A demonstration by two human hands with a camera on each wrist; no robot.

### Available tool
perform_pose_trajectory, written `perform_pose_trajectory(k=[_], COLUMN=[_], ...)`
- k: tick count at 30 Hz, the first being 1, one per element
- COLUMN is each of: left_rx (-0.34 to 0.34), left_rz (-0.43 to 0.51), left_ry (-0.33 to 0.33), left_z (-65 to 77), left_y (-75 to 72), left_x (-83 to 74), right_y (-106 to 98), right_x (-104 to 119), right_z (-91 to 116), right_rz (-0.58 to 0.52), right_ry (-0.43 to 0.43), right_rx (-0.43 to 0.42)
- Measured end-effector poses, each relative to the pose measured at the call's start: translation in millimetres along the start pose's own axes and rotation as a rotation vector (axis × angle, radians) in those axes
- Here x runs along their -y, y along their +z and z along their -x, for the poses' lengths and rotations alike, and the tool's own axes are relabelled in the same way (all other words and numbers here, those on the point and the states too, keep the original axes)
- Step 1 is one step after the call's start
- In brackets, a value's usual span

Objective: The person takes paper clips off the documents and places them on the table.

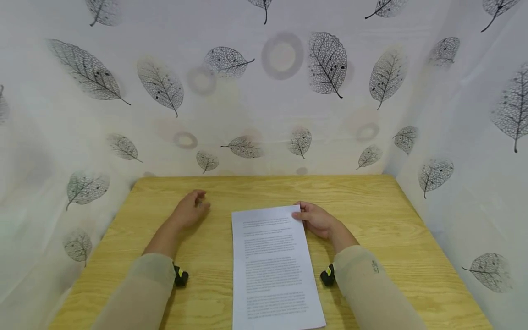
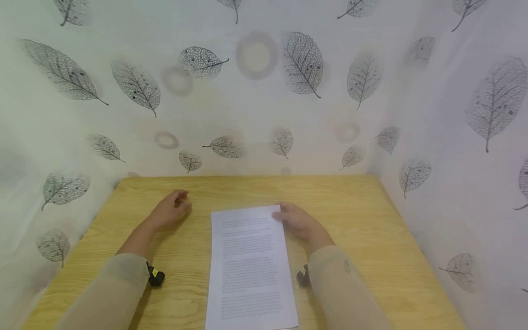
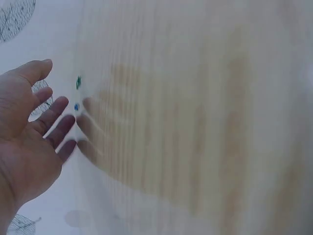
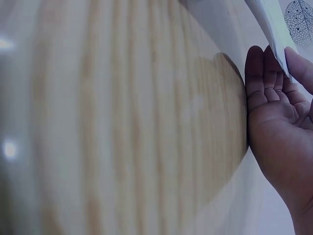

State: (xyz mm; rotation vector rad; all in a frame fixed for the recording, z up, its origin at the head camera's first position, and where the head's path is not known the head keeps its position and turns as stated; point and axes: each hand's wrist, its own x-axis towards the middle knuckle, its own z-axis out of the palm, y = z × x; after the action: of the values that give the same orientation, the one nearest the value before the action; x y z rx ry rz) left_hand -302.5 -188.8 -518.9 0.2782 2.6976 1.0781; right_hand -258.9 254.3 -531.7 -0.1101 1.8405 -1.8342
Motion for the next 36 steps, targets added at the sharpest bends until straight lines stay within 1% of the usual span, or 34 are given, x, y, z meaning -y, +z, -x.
perform_pose_trajectory(k=[6, 10, 16, 20, 24, 27, 31, 34, 36], left_rx=[-0.023, -0.019, -0.035, -0.039, -0.047, -0.048, -0.044, -0.049, -0.052], left_rz=[-0.074, -0.085, -0.071, -0.05, -0.046, -0.044, -0.035, -0.027, -0.014], left_ry=[0.017, 0.023, 0.043, 0.056, 0.074, 0.082, 0.07, 0.059, 0.057], left_z=[9.4, 20.0, 38.3, 48.3, 54.1, 57.3, 62.3, 66.2, 68.3], left_y=[10.1, 13.0, 11.4, 12.4, 19.0, 25.4, 30.7, 32.8, 33.8], left_x=[-7.8, -16.4, -28.8, -35.5, -39.7, -43.5, -50.3, -54.5, -57.1], right_y=[3.2, 9.7, 20.7, 22.8, 20.3, 18.2, 16.2, 15.3, 15.5], right_x=[-1.9, 2.6, 18.8, 30.2, 36.7, 40.0, 41.0, 38.5, 36.7], right_z=[-3.6, -5.2, -9.5, -12.6, -17.7, -19.4, -22.1, -26.5, -29.9], right_rz=[0.039, 0.086, 0.199, 0.255, 0.356, 0.412, 0.414, 0.395, 0.409], right_ry=[0.008, 0.019, 0.037, 0.052, 0.064, 0.081, 0.1, 0.088, 0.074], right_rx=[-0.029, -0.081, -0.201, -0.266, -0.338, -0.4, -0.489, -0.553, -0.584])
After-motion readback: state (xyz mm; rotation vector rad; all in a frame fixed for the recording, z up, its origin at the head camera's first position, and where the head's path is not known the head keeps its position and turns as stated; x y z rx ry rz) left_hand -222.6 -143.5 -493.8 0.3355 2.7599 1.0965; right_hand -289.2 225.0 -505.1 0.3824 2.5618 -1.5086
